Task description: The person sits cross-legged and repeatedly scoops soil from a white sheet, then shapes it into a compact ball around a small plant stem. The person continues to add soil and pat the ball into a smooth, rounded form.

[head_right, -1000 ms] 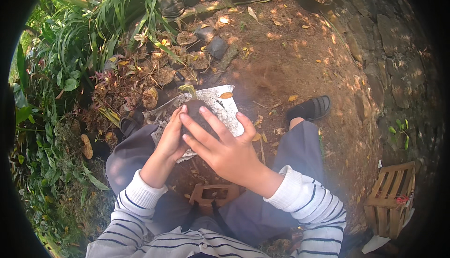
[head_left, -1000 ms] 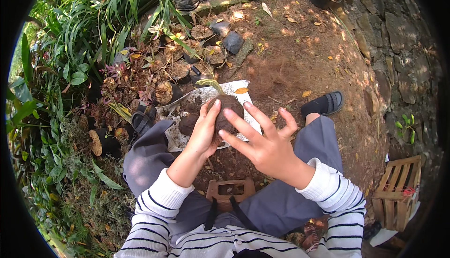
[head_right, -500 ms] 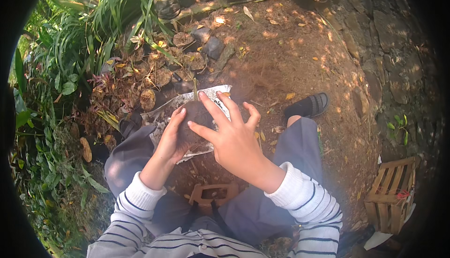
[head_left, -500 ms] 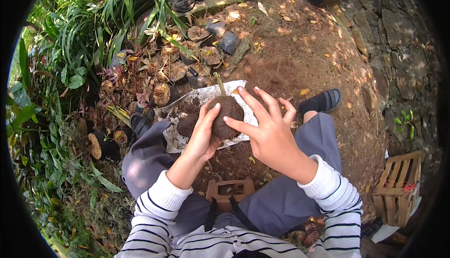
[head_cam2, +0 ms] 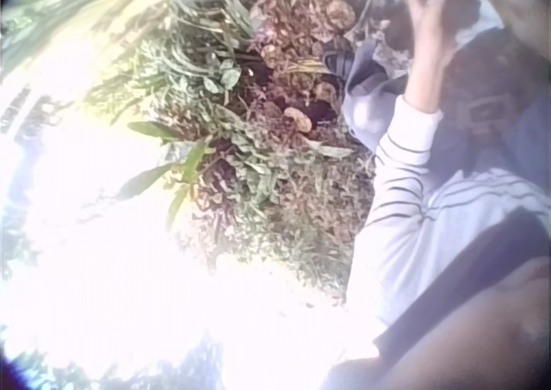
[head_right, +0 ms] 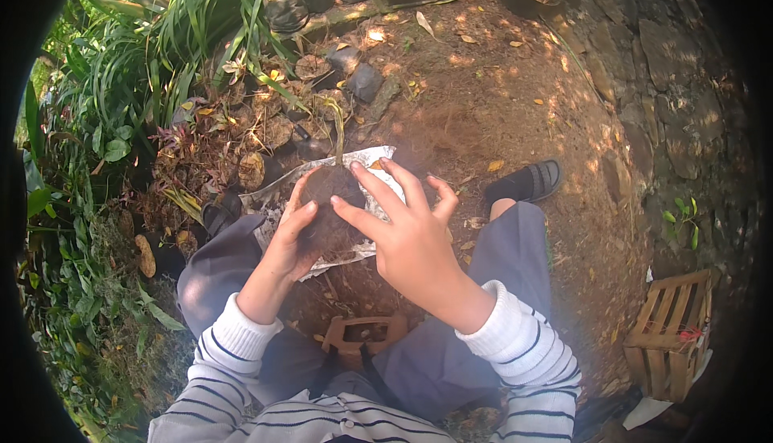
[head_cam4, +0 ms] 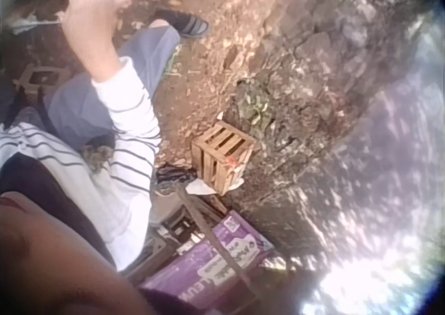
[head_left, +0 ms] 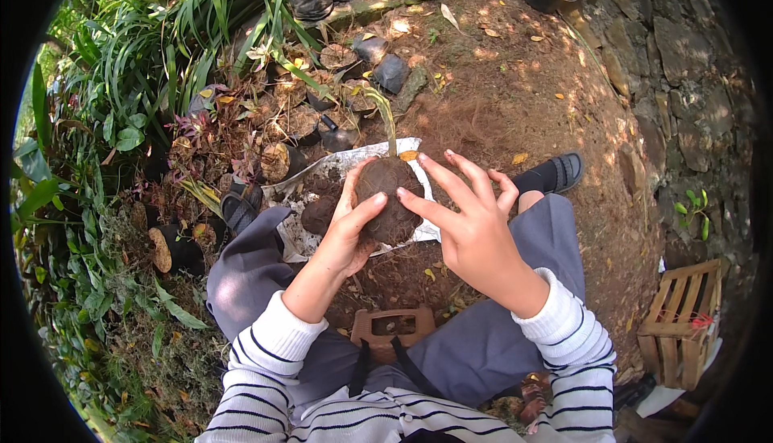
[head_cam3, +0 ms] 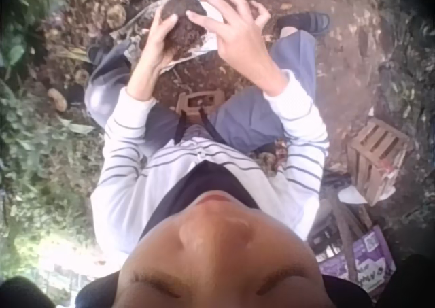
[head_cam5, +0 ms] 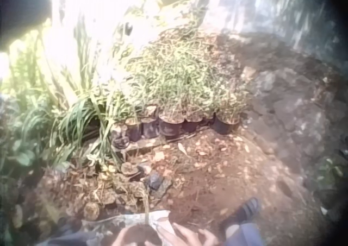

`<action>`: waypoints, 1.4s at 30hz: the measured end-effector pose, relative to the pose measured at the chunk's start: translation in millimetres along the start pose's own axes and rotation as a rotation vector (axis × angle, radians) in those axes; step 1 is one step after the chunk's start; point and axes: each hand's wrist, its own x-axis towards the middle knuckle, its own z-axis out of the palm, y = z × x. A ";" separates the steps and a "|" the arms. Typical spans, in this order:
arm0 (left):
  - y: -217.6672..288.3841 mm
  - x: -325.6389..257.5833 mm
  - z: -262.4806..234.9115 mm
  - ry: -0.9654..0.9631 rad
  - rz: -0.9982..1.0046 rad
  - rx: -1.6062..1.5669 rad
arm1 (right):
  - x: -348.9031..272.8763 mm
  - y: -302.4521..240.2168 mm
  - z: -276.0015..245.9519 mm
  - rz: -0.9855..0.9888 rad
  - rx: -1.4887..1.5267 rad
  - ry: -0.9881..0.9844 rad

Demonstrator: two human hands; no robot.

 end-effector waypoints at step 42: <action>-7.9 -2.1 2.8 -0.200 0.050 -0.035 | -0.7 5.0 -9.4 -0.042 0.002 0.047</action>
